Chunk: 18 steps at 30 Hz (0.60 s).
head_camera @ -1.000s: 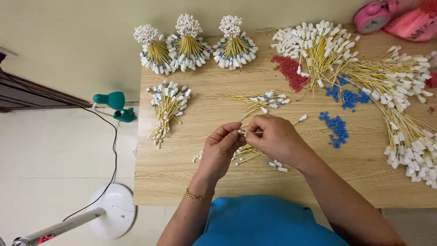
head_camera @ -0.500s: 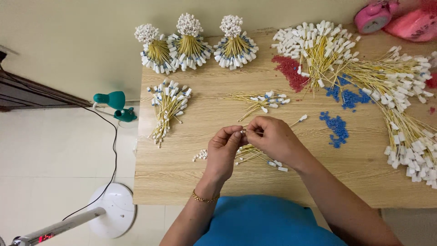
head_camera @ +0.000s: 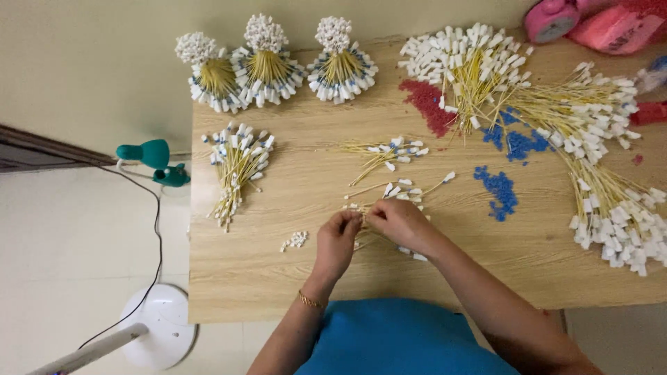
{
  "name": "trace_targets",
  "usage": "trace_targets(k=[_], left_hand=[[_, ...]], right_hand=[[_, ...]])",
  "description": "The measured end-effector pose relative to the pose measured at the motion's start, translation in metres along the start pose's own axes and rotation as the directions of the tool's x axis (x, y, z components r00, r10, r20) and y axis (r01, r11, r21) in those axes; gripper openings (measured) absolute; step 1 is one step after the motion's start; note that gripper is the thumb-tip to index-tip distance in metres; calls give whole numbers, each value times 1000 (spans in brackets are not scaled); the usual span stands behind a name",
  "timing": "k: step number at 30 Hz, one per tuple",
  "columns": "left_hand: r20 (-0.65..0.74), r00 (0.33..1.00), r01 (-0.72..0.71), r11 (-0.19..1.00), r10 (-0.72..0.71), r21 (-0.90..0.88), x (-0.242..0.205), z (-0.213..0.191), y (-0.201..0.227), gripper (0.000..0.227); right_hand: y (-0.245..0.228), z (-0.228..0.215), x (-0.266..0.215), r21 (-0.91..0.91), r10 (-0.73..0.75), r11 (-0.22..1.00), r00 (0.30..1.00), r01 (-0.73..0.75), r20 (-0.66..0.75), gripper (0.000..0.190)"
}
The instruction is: Assembling small white decorative flower parts onto thin stems to create bundles.
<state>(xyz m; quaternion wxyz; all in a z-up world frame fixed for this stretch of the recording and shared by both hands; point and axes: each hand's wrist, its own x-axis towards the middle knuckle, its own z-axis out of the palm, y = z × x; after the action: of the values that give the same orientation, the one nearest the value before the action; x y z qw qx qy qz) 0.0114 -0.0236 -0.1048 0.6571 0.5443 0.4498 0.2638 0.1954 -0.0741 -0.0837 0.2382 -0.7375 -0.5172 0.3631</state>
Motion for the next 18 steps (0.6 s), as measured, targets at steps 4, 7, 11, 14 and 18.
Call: trace_targets(k=[4, 7, 11, 14, 18], left_hand=[[-19, 1000, 14, 958, -9, 286, -11, -5, 2, 17], [-81, 986, 161, 948, -144, 275, -9, -10, 14, 18], [-75, 996, -15, 904, 52, 427, -1, -15, 17, 22], [-70, 993, -58, 896, 98, 439, 4, -16, 22, 21], [-64, 998, 6, 904, 23, 428, 6, -18, 43, 18]], right_hand=[[26, -18, 17, -49, -44, 998, 994, 40, -101, 22], [15, -52, 43, -84, 338, 935, 938, -343, -75, 26], [46, -60, 87, -316, -106, 949, 935, -8, -339, 23], [77, -52, 114, -489, -201, 871, 937, 37, -287, 31], [74, -61, 121, -515, -90, 857, 982, -7, -164, 28]])
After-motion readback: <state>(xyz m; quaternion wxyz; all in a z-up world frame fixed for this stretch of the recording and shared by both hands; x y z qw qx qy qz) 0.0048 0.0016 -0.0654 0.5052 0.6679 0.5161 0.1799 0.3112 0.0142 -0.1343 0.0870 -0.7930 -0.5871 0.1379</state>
